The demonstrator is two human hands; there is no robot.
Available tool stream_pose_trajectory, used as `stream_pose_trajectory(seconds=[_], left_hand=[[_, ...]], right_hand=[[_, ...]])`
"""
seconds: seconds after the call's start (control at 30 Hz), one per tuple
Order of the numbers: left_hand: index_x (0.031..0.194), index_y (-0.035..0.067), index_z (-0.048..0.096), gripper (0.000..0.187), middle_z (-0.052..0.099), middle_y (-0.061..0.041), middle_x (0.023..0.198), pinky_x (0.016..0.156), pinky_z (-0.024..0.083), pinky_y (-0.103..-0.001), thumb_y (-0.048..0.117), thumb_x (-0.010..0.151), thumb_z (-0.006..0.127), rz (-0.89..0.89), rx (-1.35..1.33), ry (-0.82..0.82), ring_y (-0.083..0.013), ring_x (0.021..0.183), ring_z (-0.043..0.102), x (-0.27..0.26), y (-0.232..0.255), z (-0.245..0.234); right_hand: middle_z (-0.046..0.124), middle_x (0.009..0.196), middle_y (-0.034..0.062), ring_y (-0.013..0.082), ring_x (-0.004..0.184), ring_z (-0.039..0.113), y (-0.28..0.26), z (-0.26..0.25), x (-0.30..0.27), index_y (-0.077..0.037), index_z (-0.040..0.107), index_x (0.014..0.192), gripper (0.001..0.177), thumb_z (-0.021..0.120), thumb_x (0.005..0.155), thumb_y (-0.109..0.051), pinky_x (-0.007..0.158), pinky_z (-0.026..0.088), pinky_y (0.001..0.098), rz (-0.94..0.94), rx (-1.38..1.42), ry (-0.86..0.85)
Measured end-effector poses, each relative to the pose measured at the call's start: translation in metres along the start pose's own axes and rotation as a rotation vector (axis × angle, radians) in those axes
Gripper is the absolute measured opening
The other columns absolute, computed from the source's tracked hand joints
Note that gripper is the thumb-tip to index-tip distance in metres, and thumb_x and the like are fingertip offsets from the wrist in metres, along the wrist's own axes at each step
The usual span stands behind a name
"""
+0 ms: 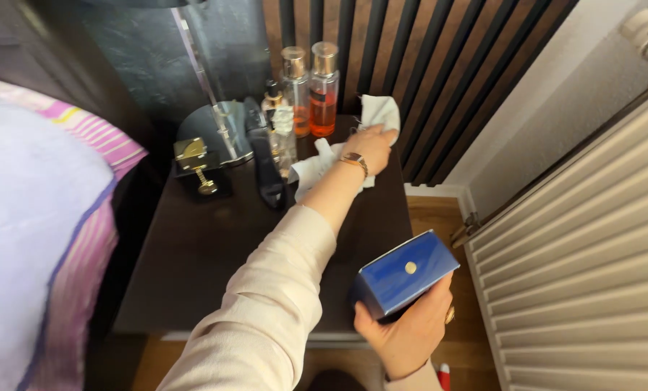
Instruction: The person kneels beside a bedroom nightstand, sprays a cleaning solution, and wipes the surface and several items with a cloth. They handle a blue box and multiple perfume bottles, cleaning each individually before placing them back on the table.
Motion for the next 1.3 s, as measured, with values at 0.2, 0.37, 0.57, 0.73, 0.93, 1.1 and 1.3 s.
stream_pose_trajectory(seconds=[0.2, 0.37, 0.57, 0.73, 0.93, 1.1, 1.3], left_hand=[[0.113, 0.014, 0.057, 0.023, 0.059, -0.018, 0.121, 0.082, 0.05, -0.052, 0.013, 0.09, 0.056, 0.13, -0.005, 0.078, -0.041, 0.101, 0.062, -0.068, 0.016, 0.008], [0.113, 0.011, 0.057, 0.026, 0.058, -0.015, 0.102, 0.072, 0.048, -0.056, 0.007, 0.088, 0.053, 0.214, -0.045, 0.121, -0.041, 0.092, 0.06, -0.15, 0.027, -0.009], [0.149, 0.031, 0.047, 0.047, 0.053, -0.009, 0.144, 0.111, 0.048, -0.046, 0.024, 0.103, 0.054, 0.119, 0.015, 0.019, -0.0375, 0.132, 0.057, -0.228, 0.02, -0.003], [0.141, 0.026, 0.058, 0.045, 0.06, -0.009, 0.136, 0.102, 0.053, -0.039, 0.026, 0.096, 0.061, 0.162, 0.096, 0.239, -0.031, 0.125, 0.062, -0.279, 0.021, -0.024], [0.143, 0.022, 0.055, 0.05, 0.06, -0.012, 0.134, 0.1, 0.052, -0.039, 0.024, 0.094, 0.06, 0.056, 0.015, 0.267, -0.0308, 0.125, 0.061, -0.334, -0.036, -0.048], [0.148, 0.018, 0.051, 0.048, 0.058, -0.018, 0.14, 0.103, 0.05, -0.044, 0.024, 0.101, 0.052, -0.041, -0.083, 0.214, -0.0359, 0.129, 0.059, -0.344, -0.045, -0.053], [0.148, 0.019, 0.051, 0.048, 0.058, -0.017, 0.14, 0.102, 0.051, -0.045, 0.025, 0.1, 0.053, -0.06, -0.046, 0.231, -0.0361, 0.128, 0.059, -0.346, -0.04, -0.058]], right_hand=[[0.053, 0.133, 0.0299, 0.048, 0.118, 0.053, -0.006, -0.004, 0.003, 0.009, 0.018, 0.158, 0.137, 0.062, 0.062, -0.077, 0.089, 0.048, 0.0591, -0.025, 0.036, -0.03], [0.049, 0.141, 0.0299, 0.0487, 0.124, 0.052, 0.002, 0.003, 0.001, 0.01, 0.021, 0.157, 0.136, 0.07, 0.062, -0.074, 0.085, 0.051, 0.0602, -0.018, -0.029, -0.039], [0.052, 0.134, 0.0292, 0.0464, 0.117, 0.062, -0.004, -0.001, 0.002, 0.009, 0.022, 0.158, 0.139, 0.077, 0.062, -0.075, 0.087, 0.056, 0.0571, -0.113, -0.002, -0.004], [0.048, 0.134, 0.0338, 0.0537, 0.122, 0.055, -0.012, -0.013, 0.013, 0.009, 0.016, 0.158, 0.132, 0.081, 0.067, -0.061, 0.095, 0.049, 0.0633, -0.009, 0.105, -0.248], [0.051, 0.145, 0.0279, 0.0455, 0.138, 0.046, -0.024, -0.005, 0.053, 0.001, 0.028, 0.156, 0.113, 0.091, 0.063, -0.015, 0.11, 0.041, 0.0561, 0.052, 0.69, -0.538], [0.051, 0.142, 0.031, 0.0471, 0.134, 0.05, -0.034, 0.009, 0.078, 0.007, 0.024, 0.153, 0.125, 0.097, 0.057, -0.024, 0.112, 0.04, 0.0572, 0.066, 0.626, -0.514], [0.04, 0.145, 0.027, 0.0447, 0.137, 0.047, -0.031, 0.03, 0.095, 0.001, 0.016, 0.157, 0.143, 0.098, 0.054, -0.055, 0.115, 0.036, 0.058, 0.204, 0.201, -0.438]])
Point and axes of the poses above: each hand's wrist, its own x-axis towards the middle knuckle, its own z-axis out of the palm, y = z × x, the point moved 5 cm from there along x, towards the middle knuckle
